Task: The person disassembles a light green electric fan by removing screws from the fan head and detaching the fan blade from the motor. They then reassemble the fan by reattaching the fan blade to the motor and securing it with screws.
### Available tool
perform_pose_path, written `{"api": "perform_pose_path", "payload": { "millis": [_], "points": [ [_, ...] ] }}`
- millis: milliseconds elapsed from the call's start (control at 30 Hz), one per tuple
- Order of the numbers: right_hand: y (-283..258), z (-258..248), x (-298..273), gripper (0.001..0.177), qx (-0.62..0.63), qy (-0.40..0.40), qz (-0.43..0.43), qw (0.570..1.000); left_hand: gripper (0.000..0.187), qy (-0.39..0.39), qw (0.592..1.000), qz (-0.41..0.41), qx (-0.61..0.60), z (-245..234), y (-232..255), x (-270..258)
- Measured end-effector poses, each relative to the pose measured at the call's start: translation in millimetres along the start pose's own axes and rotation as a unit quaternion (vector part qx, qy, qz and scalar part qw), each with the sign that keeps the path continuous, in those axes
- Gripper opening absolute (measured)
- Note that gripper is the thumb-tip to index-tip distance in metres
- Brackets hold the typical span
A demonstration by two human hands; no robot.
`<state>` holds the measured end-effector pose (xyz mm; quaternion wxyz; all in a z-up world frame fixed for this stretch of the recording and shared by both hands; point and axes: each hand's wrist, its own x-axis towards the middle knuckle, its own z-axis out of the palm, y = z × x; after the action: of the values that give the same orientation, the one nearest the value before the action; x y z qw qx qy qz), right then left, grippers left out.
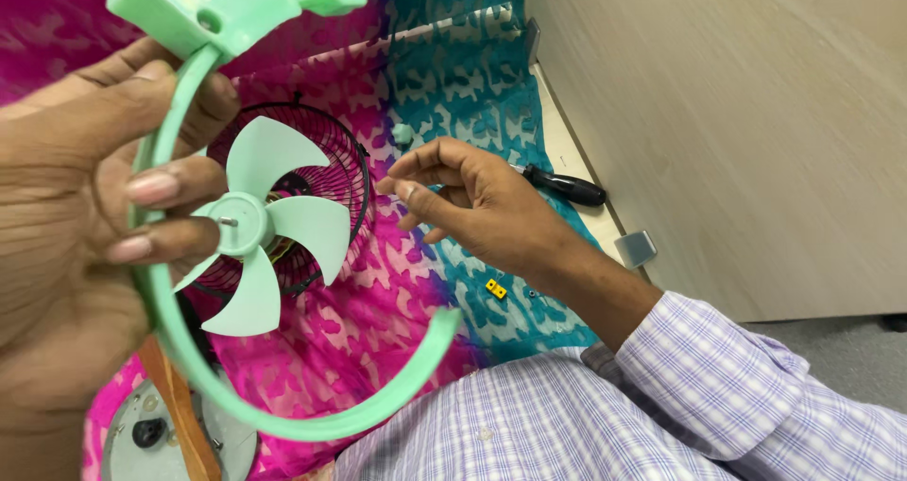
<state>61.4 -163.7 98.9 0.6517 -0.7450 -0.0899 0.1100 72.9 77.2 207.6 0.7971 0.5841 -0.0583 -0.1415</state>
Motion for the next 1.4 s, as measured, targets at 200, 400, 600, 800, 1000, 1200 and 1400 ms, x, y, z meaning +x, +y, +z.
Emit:
{"api": "perform_pose_path", "payload": {
  "millis": [200, 400, 600, 800, 1000, 1200, 1400],
  "points": [
    [6.8, -9.2, -4.9, 0.058, -0.002, -0.045, 0.042, 0.998, 0.034, 0.183, 0.970, -0.057, -0.147, 19.8, -62.8, 3.6],
    [15.1, -19.3, -30.8, 0.074, -0.277, -0.289, 0.090, 0.912, 0.050, 0.279, 0.935, -0.092, -0.196, 30.9, -129.5, 15.7],
    [14.9, -16.9, -43.4, 0.053, -0.343, -0.310, 0.132, 0.877, 0.058, 0.210, 0.944, -0.052, -0.249, 26.7, -163.7, 3.1],
    [17.5, -23.7, -47.8, 0.022, -0.323, -0.247, 0.085, 0.910, 0.058, 0.168, 0.948, 0.007, -0.270, 24.2, -166.8, 7.0],
    [24.4, -28.7, -55.9, 0.020, -0.431, -0.192, 0.014, 0.882, 0.060, 0.281, 0.948, -0.049, -0.139, 26.8, -151.5, 9.4],
    [34.3, -31.9, -61.0, 0.031, -0.479, 0.036, -0.042, 0.876, 0.056, 0.253, 0.966, -0.041, -0.034, 21.0, -131.4, -2.5],
    [35.3, -32.5, -69.7, 0.058, -0.481, 0.239, -0.135, 0.833, 0.052, 0.270, 0.950, -0.051, -0.151, 16.2, -137.7, -8.6]
  ]
}}
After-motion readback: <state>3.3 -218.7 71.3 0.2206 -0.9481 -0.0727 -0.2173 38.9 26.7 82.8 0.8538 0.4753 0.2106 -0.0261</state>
